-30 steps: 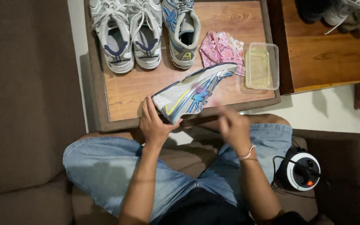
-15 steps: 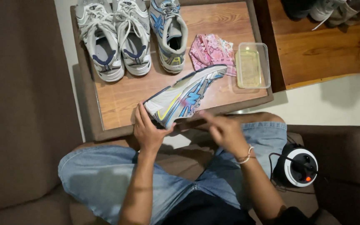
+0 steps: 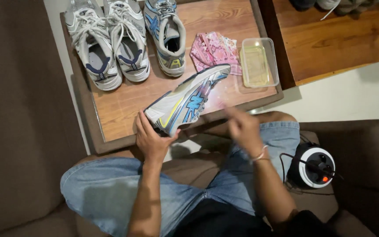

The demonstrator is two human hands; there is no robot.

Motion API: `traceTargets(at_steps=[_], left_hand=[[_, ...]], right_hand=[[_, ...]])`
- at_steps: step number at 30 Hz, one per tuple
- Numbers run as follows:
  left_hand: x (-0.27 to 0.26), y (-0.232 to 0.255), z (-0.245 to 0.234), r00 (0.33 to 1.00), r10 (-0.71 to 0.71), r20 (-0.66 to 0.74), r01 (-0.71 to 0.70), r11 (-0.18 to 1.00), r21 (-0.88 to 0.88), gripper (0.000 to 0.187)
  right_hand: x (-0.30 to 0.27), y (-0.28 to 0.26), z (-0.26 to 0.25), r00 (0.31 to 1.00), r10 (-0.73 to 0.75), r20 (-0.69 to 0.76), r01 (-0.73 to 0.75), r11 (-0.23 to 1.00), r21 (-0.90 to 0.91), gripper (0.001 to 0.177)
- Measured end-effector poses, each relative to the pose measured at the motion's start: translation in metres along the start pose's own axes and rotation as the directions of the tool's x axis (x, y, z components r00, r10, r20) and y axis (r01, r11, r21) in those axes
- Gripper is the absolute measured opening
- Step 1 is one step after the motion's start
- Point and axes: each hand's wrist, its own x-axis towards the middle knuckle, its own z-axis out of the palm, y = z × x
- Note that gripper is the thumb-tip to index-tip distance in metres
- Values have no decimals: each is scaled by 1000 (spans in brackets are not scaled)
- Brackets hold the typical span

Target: A person cleans a sneaker using a toothbrush and a cleaning solution while sitting on a couch.

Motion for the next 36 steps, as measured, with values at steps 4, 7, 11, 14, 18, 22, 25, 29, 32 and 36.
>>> traceTargets(at_steps=[4, 7, 11, 14, 18, 22, 25, 29, 32, 36], left_hand=[[-2, 1, -2, 1000, 16, 16, -16, 1000, 10, 125], [1, 4, -4, 999, 12, 33, -13, 999, 33, 128], [5, 7, -9, 996, 6, 85, -8, 1000, 22, 129], [-1, 1, -2, 997, 20, 79, -22, 999, 26, 130], [-4, -2, 1, 998, 57, 20, -58, 996, 74, 131], [-8, -3, 3, 998, 56, 10, -57, 996, 68, 130], [2, 0, 8, 998, 59, -12, -58, 995, 78, 130], [-3, 1, -1, 998, 60, 9, -61, 996, 68, 128], [0, 3, 2, 998, 63, 1, -63, 995, 81, 128], [1, 4, 0, 999, 50, 10, -50, 997, 64, 129]], right_hand=[[28, 31, -36, 969, 66, -237, -85, 994, -69, 47], [36, 77, -42, 935, 148, -323, -166, 986, -28, 47], [32, 106, -41, 918, 341, -204, -341, 939, 36, 44], [33, 101, -39, 912, 353, -210, -346, 936, 70, 43], [29, 102, -41, 905, 374, -203, -364, 927, 88, 39], [20, 110, -39, 900, 396, -182, -396, 918, 40, 39], [31, 88, -49, 912, 355, -203, -348, 935, 72, 41], [21, 39, -42, 941, 264, -213, -235, 960, 154, 40], [10, 16, -14, 988, 100, -117, -80, 983, 168, 38], [0, 30, 23, 997, 1, -78, 3, 998, 59, 28]])
